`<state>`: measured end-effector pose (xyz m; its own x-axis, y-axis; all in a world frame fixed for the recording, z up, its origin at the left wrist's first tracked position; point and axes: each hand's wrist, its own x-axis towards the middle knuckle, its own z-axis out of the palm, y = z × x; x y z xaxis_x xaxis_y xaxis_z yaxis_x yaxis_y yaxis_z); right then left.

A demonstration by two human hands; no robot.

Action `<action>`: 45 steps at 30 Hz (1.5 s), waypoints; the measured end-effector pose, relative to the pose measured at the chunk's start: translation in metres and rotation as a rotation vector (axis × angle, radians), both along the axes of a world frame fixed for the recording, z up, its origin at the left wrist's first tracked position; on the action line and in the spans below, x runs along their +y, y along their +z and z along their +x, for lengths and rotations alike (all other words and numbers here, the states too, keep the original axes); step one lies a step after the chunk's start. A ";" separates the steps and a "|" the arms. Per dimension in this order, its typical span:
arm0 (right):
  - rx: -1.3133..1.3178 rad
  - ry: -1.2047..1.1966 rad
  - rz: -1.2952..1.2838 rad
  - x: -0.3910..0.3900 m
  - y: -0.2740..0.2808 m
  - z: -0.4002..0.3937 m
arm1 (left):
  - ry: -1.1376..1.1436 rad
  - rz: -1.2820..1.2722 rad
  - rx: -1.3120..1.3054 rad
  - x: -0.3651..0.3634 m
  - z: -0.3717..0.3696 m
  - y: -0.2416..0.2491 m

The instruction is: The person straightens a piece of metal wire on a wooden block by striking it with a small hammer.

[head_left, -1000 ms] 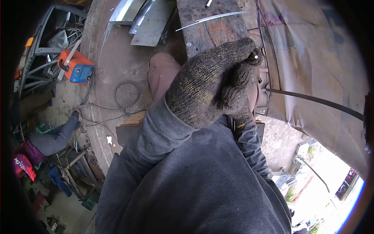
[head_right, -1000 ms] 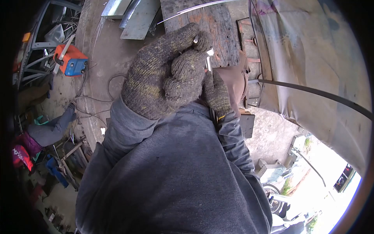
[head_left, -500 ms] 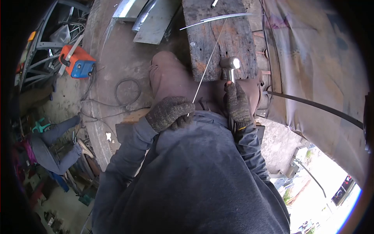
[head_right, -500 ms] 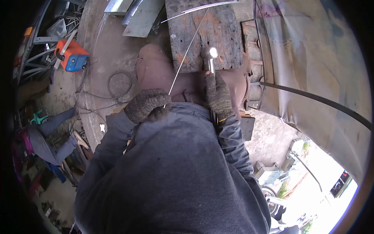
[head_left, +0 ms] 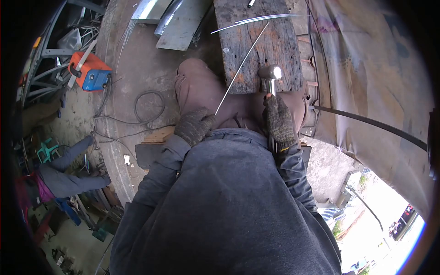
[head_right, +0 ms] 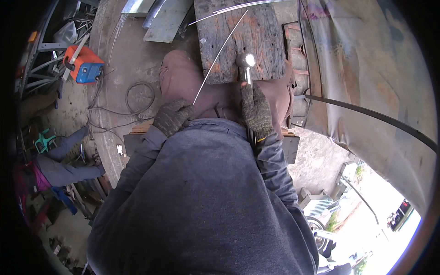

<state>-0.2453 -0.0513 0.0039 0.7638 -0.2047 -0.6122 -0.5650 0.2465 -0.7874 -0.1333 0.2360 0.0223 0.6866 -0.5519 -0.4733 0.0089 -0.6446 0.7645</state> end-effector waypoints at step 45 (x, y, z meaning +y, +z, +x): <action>-0.722 0.121 -1.186 0.017 0.016 0.069 | 0.045 0.103 -0.019 -0.015 -0.017 0.026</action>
<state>-0.1761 -0.0343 0.0198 0.8827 -0.2286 0.4106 0.0814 -0.7861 -0.6127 -0.1502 0.2214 0.0485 0.7191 -0.4692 -0.5126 0.0259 -0.7189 0.6946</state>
